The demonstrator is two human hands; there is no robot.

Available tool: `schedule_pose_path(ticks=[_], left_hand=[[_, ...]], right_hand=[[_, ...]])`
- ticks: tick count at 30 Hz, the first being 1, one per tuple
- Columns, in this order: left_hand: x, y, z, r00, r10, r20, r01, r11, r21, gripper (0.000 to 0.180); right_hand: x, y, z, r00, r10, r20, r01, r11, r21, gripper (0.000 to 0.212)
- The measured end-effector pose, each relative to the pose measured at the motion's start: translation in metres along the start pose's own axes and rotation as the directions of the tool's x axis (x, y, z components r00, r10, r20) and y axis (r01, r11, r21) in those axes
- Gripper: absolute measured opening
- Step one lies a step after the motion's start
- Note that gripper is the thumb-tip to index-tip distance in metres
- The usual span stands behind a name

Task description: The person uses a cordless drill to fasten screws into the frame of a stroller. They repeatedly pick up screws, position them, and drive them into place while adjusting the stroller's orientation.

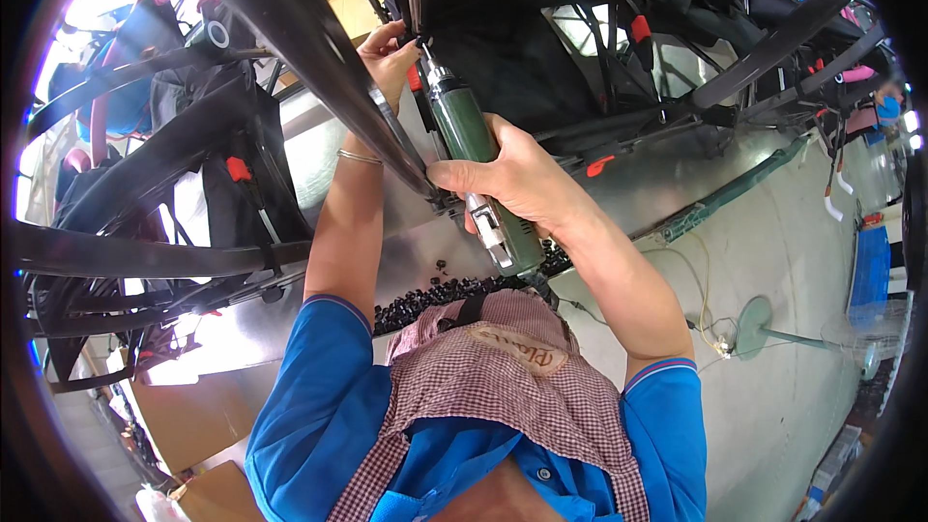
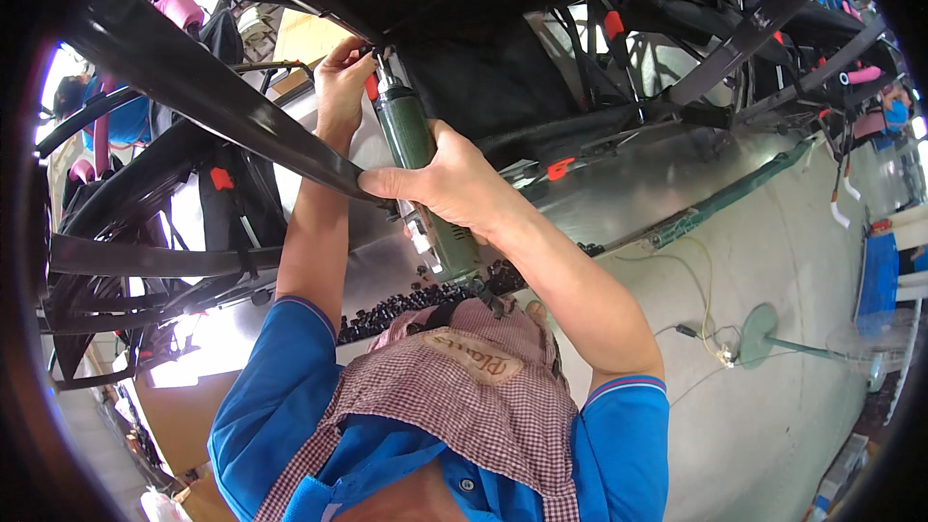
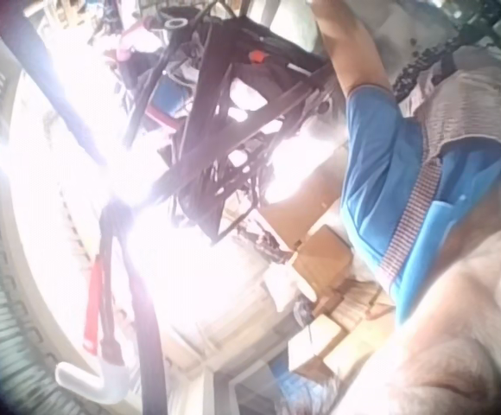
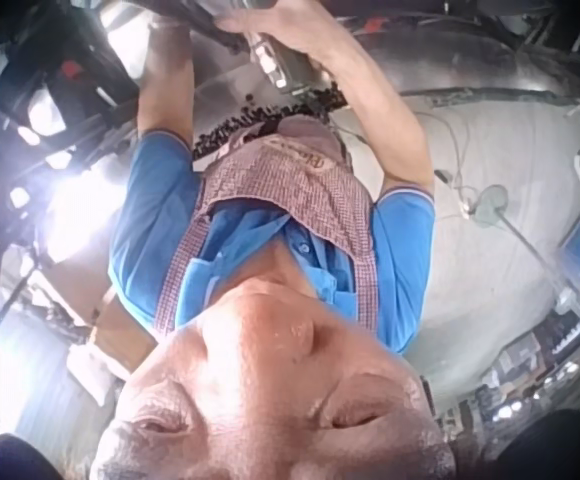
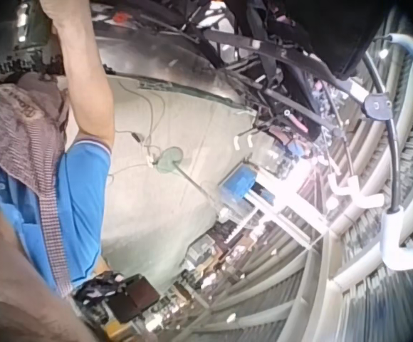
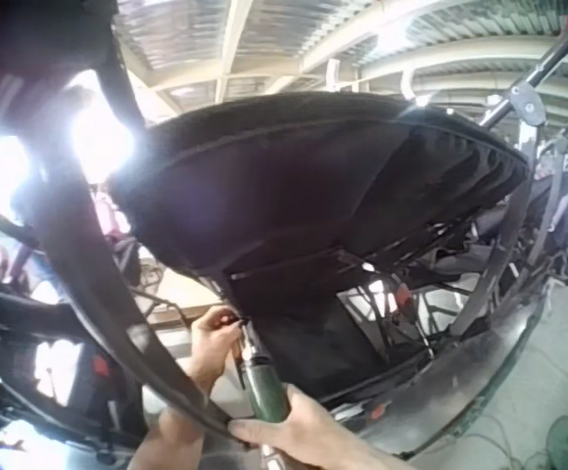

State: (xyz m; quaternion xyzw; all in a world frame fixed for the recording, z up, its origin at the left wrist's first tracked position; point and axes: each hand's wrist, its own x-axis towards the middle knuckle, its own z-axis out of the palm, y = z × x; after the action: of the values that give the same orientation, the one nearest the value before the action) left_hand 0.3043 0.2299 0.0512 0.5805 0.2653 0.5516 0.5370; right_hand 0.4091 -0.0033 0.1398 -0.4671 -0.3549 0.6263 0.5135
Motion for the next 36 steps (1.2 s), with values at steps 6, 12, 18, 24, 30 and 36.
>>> schedule_pose_path(ticks=[6,12,18,24,30,36], left_hand=[[0.007,0.018,-0.015,0.973,-0.067,0.221,0.046,0.994,0.098,0.038],[0.01,0.001,-0.02,0.978,0.016,0.21,-0.01,1.0,-0.028,0.026],[0.008,-0.006,-0.014,0.983,0.014,0.185,0.027,0.976,-0.218,0.026],[0.003,-0.001,-0.016,0.979,0.008,0.206,0.034,0.98,-0.196,0.029],[0.004,-0.002,-0.011,0.987,0.021,0.162,0.005,0.987,-0.16,0.027],[0.007,-0.011,-0.011,0.992,0.02,0.122,0.009,0.972,-0.237,0.02]], right_hand=[[0.006,0.009,-0.002,0.995,-0.09,-0.043,0.087,0.994,-0.072,0.067],[0.007,0.007,-0.001,0.995,-0.092,-0.035,0.091,0.995,-0.042,0.067],[0.009,0.003,-0.005,0.999,-0.025,-0.024,0.025,1.0,0.003,0.066],[0.007,0.017,-0.006,0.989,-0.147,-0.029,0.144,0.986,-0.086,0.076],[0.013,0.017,-0.009,0.981,-0.194,-0.03,0.184,0.964,-0.193,0.08],[0.014,0.008,-0.007,0.991,-0.125,-0.052,0.112,0.971,-0.209,0.077]])
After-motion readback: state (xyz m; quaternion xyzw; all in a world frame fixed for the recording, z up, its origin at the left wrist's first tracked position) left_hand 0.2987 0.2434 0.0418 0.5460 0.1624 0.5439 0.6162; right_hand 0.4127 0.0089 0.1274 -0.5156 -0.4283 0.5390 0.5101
